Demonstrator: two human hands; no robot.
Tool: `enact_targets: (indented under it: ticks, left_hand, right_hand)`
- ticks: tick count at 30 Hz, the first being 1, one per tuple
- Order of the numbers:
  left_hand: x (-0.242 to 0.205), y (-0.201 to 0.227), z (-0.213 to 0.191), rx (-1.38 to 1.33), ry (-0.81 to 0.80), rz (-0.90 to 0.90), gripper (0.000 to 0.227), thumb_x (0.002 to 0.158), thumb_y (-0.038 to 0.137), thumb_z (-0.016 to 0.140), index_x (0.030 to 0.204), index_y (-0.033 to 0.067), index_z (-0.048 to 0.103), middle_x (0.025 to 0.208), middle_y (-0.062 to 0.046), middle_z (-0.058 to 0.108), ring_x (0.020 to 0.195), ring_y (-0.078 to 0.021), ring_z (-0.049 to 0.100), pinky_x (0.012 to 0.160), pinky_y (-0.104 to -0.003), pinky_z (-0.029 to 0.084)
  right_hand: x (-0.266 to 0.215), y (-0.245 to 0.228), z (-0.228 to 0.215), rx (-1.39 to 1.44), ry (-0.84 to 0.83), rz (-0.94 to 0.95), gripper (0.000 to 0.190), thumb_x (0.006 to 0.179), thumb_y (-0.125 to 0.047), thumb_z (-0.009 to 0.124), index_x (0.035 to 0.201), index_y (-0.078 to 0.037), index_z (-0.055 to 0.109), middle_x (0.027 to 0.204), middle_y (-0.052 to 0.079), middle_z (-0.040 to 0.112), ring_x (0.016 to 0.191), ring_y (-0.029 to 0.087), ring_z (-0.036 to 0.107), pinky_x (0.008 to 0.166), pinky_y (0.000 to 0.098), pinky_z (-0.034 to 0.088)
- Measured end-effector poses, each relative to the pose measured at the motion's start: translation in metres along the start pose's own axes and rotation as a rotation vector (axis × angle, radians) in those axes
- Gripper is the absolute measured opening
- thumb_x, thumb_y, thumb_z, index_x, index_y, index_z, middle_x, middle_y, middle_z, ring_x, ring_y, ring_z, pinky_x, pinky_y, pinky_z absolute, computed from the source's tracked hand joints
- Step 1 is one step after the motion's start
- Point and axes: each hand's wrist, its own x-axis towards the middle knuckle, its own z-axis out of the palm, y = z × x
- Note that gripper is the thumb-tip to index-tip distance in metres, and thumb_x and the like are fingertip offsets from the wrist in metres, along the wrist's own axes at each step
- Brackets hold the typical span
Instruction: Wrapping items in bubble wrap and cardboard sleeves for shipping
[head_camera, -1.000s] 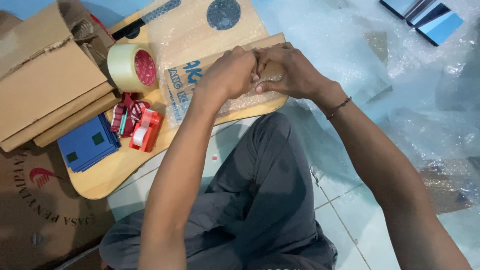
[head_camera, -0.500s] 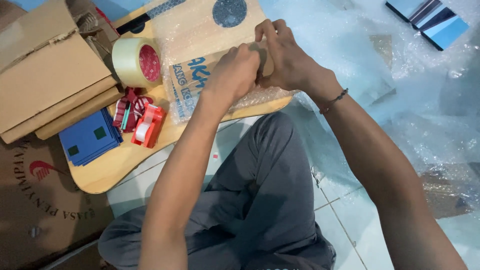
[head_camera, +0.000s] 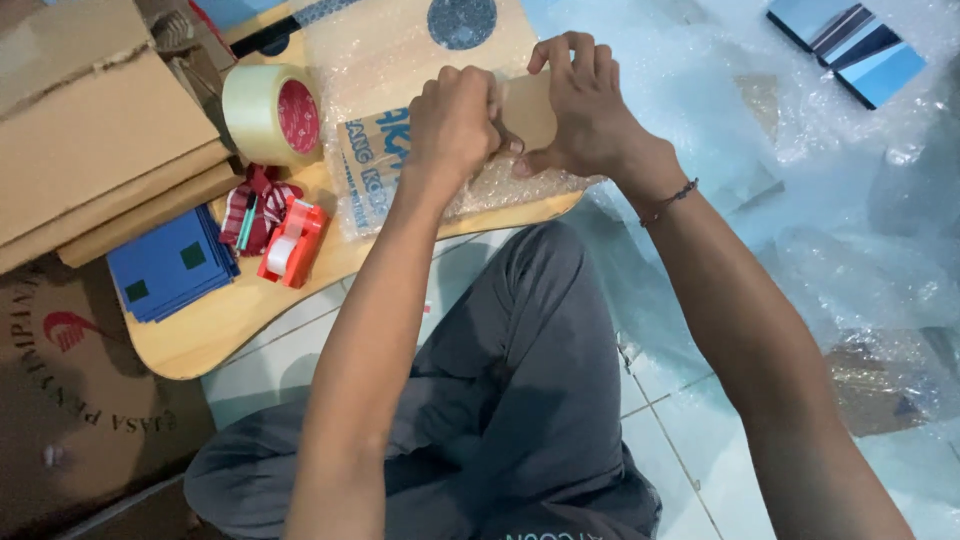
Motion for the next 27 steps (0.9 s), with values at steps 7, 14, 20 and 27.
enact_targets:
  ticks: [7, 14, 20, 27]
  left_hand:
    - [-0.005, 0.006, -0.004, -0.088, -0.144, -0.031, 0.033, 0.064, 0.024, 0.097, 0.063, 0.0171, 0.064, 0.063, 0.004, 0.066, 0.057, -0.0214, 0.066, 0.062, -0.038, 0.053]
    - [-0.007, 0.008, 0.002, -0.003, -0.072, 0.028, 0.03, 0.066, 0.025, 0.092, 0.069, 0.014, 0.064, 0.074, -0.006, 0.069, 0.069, -0.0327, 0.07, 0.068, -0.047, 0.053]
    - [-0.017, 0.015, -0.004, 0.206, -0.011, 0.288, 0.021, 0.073, 0.019, 0.085, 0.074, 0.0005, 0.075, 0.072, -0.019, 0.07, 0.06, -0.0387, 0.069, 0.063, -0.047, 0.055]
    - [-0.046, 0.02, 0.001, 0.199, 0.108, 0.387, 0.024, 0.089, 0.023, 0.072, 0.072, 0.0061, 0.076, 0.094, -0.006, 0.068, 0.082, -0.0283, 0.059, 0.083, -0.044, 0.042]
  right_hand:
    - [-0.001, 0.01, 0.003, -0.001, -0.041, 0.117, 0.111, 0.044, -0.034, 0.102, 0.136, -0.016, 0.044, 0.131, 0.014, 0.041, 0.116, 0.04, 0.038, 0.092, 0.052, 0.044]
    - [-0.001, 0.008, -0.007, 0.148, -0.03, 0.024, 0.122, 0.041, -0.039, 0.105, 0.14, -0.006, 0.042, 0.134, 0.016, 0.041, 0.122, 0.038, 0.035, 0.106, 0.0489, 0.032]
    - [-0.003, 0.004, -0.011, 0.155, -0.035, 0.044, 0.122, 0.05, -0.036, 0.104, 0.149, -0.012, 0.036, 0.141, 0.016, 0.039, 0.123, 0.042, 0.037, 0.109, 0.0545, 0.037]
    - [-0.004, 0.013, -0.006, 0.171, -0.03, 0.035, 0.124, 0.049, -0.022, 0.102, 0.153, -0.014, 0.035, 0.142, 0.017, 0.04, 0.123, 0.041, 0.039, 0.107, 0.0545, 0.041]
